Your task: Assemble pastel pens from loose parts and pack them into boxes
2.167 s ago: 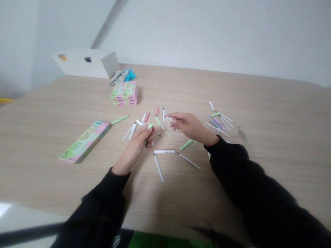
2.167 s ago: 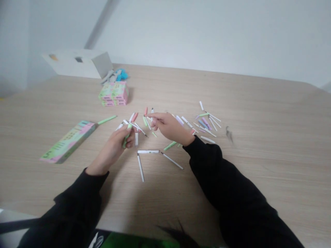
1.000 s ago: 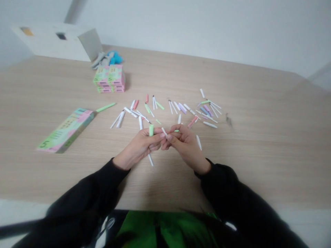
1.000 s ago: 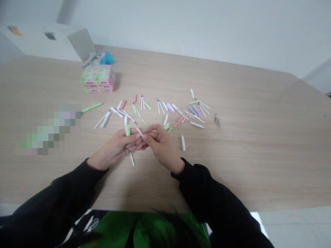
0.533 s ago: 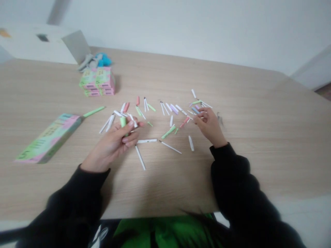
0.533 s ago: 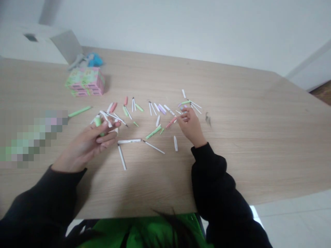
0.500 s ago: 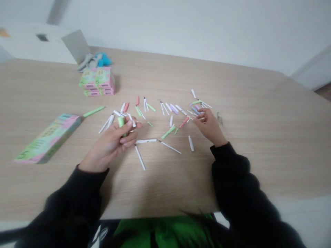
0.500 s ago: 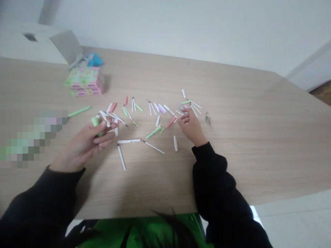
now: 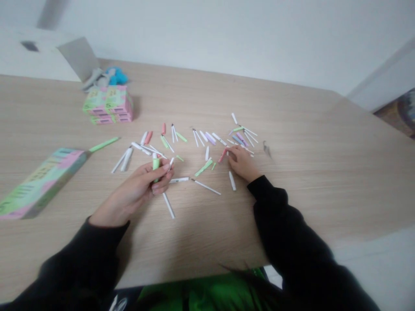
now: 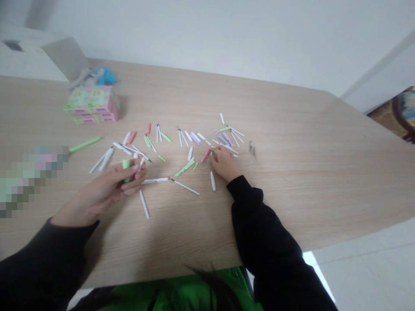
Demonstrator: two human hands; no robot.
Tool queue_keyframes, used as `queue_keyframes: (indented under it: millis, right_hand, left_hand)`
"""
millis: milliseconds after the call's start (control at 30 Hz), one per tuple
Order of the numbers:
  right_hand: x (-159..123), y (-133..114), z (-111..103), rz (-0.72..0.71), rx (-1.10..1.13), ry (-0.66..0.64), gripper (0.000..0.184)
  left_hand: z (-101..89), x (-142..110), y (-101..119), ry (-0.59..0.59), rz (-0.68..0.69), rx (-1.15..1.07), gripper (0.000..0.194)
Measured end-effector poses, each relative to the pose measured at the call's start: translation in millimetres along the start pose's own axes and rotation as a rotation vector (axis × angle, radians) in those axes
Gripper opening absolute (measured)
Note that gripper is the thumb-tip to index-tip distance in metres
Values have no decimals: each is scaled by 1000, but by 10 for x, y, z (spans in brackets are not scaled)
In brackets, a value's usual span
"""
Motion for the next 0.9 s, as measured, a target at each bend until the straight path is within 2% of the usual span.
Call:
queue_keyframes:
  millis: [67,167,267,333,433,600,733,900]
  right_hand:
    - [8,-63,57,-22,12,-23,43]
    - [41,-18,-25,-15,-31,24,43]
    - [40,234,-234,86,-141,109,48]
    - [9,409,-307,147,-190,112,48]
    - [-49,529,-240,161,-192,48,47]
    - [-121,497,-77,166,-189,11,47]
    - [-119,501,-95,164,-164,59,48]
    - [-76,595,-199,131,-108,213,50]
  left_hand:
    - [-6,1,-1,7,-2,13,22]
    - [-21,16,-25,22,-15,25,20]
    - [-27,30,-54,39,-32,30,22]
    - [-15,34,-68,35,-42,32,24]
    - [-5,31,-74,28,-46,39,25]
    - [-34,9,-51,51,-54,30,25]
    - [-71,3,-34,69,-60,18,31]
    - [-77,21,-41,85,-48,65,40]
Point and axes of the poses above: each hand's wrist, its own x-axis towards the middle knuckle, its own z-axis out of the palm, y = z × x, the point moved 8 cm from there along x, towards the middle knuckle, and after that the axes turned 14 degrees about -z, right-handed, at the moved point
